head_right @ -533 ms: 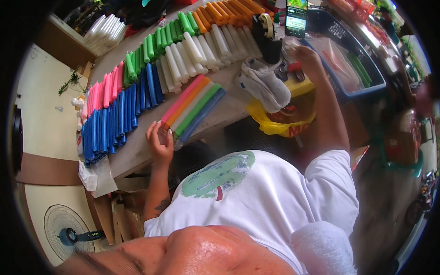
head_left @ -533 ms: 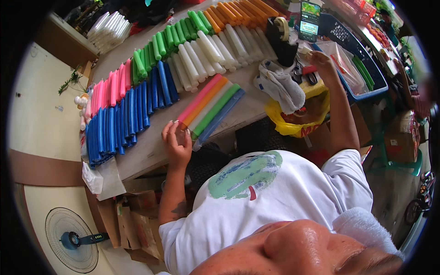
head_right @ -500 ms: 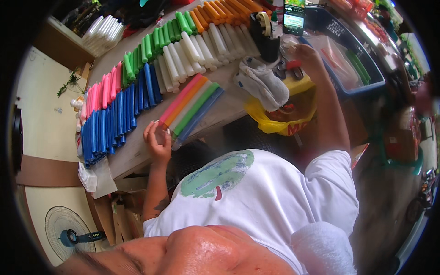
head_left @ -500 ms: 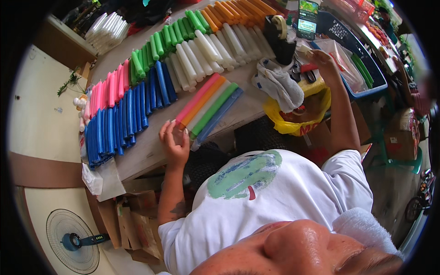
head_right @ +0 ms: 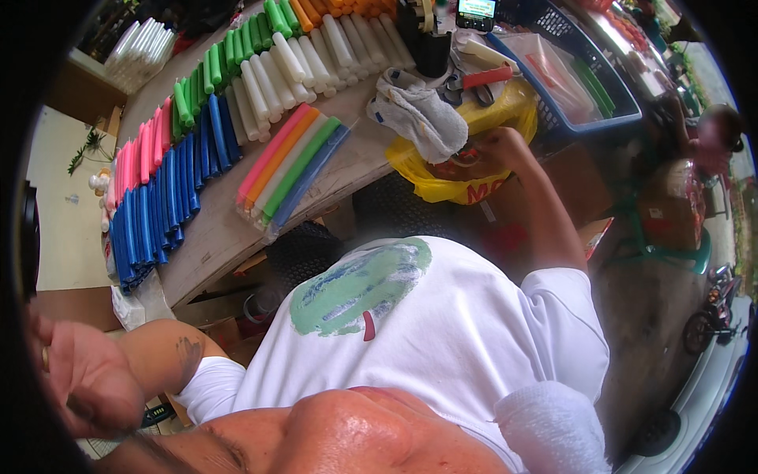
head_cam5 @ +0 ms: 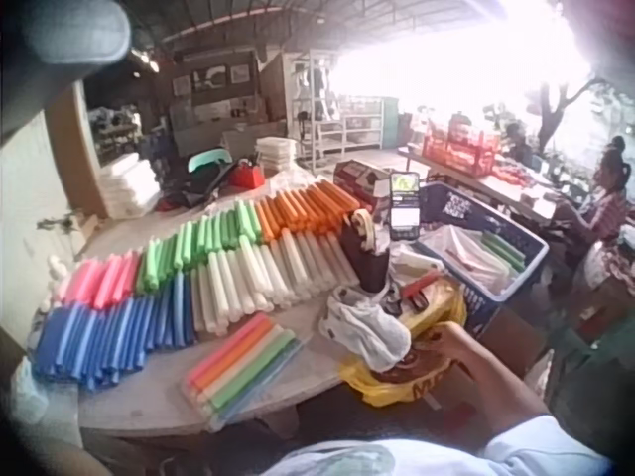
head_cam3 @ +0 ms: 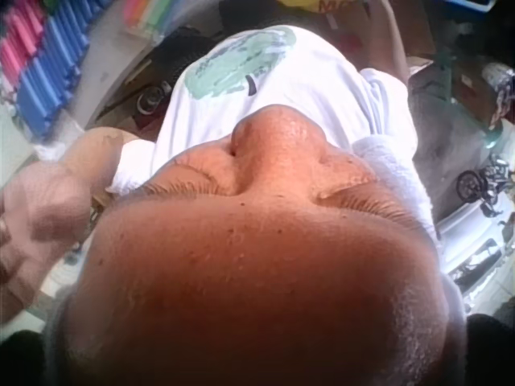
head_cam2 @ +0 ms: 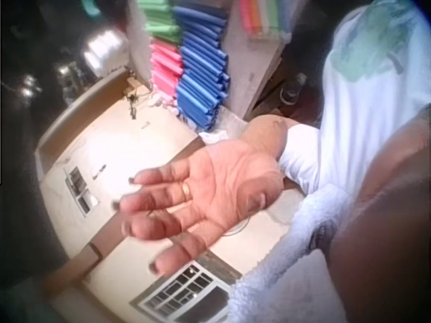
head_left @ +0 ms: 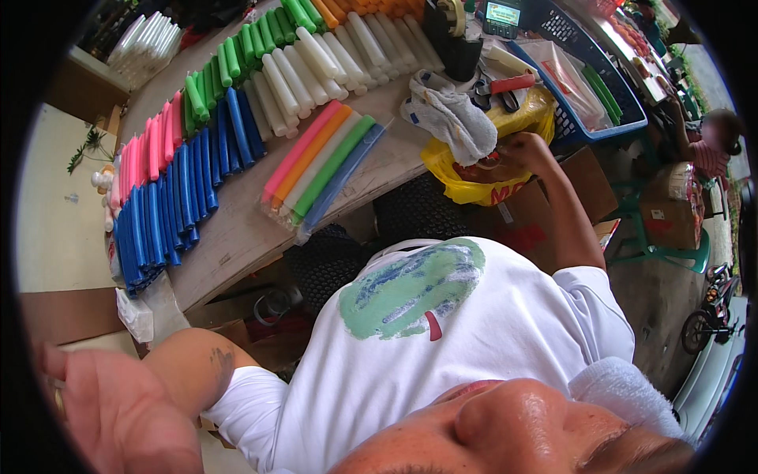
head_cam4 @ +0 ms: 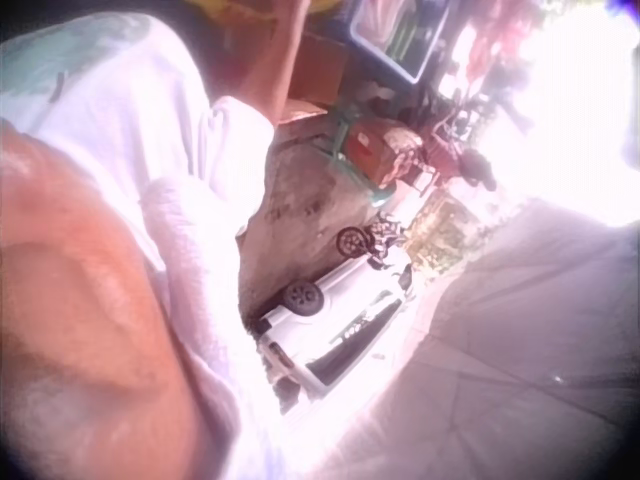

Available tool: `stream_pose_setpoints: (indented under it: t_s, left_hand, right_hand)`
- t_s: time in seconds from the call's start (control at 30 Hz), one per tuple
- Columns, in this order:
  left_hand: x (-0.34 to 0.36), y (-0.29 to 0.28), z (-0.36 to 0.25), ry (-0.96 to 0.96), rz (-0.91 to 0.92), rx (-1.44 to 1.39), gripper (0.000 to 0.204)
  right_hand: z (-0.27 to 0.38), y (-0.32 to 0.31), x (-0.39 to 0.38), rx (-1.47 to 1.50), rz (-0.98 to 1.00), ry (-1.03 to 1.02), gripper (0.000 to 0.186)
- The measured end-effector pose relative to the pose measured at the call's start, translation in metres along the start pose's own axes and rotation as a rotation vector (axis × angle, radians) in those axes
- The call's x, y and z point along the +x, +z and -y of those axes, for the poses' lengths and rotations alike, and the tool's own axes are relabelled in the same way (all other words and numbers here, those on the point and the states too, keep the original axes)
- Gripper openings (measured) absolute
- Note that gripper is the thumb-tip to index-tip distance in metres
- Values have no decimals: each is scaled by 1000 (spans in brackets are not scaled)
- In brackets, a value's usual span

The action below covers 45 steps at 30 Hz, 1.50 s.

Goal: The person arranges colorful plastic items on a table, then uses a utility knife to cut a piece of tape from a roll. They apply the tape to seal a plastic bag containing the items.

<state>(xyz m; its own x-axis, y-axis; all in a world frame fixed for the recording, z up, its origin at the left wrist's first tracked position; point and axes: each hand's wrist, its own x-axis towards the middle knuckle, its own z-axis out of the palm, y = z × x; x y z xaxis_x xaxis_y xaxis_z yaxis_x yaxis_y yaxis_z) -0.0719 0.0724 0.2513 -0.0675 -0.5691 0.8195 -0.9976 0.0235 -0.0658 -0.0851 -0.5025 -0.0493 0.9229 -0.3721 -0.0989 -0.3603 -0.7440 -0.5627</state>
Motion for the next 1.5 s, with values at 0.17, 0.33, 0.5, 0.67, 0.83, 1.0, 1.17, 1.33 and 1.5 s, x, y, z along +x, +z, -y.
stream_pose_setpoints:
  t_s: [0.17,0.33,0.5,0.67,0.83,1.0,1.17,1.33,1.5]
  left_hand:
    - [12,-2,-15,99,150,-19,58]
    - [16,-2,-25,101,202,-11,58]
    - [15,-11,-31,92,241,7,59]
    - [17,-16,-39,48,293,30,59]
    - [23,-25,-45,33,328,39,60]
    - [34,-28,-63,-19,349,98,60]
    - [31,-32,-66,-23,327,115,61]
    - [23,-31,-54,-52,236,140,61]
    - [3,14,-21,-433,-38,202,62]
  right_hand:
    - [-8,23,27,-93,331,-82,19]
    - [-12,43,58,-641,403,-24,32]
    - [-12,34,46,-532,298,203,44]
    - [56,-68,-13,-358,239,-44,24]
    - [165,-194,-102,110,-76,-581,30]
    - [257,-195,-154,183,87,-1172,32]
    - [297,-167,-175,233,151,-1371,35]
    - [299,-146,-154,382,35,-1207,39]
    - [240,-51,-45,-136,-280,-728,45]
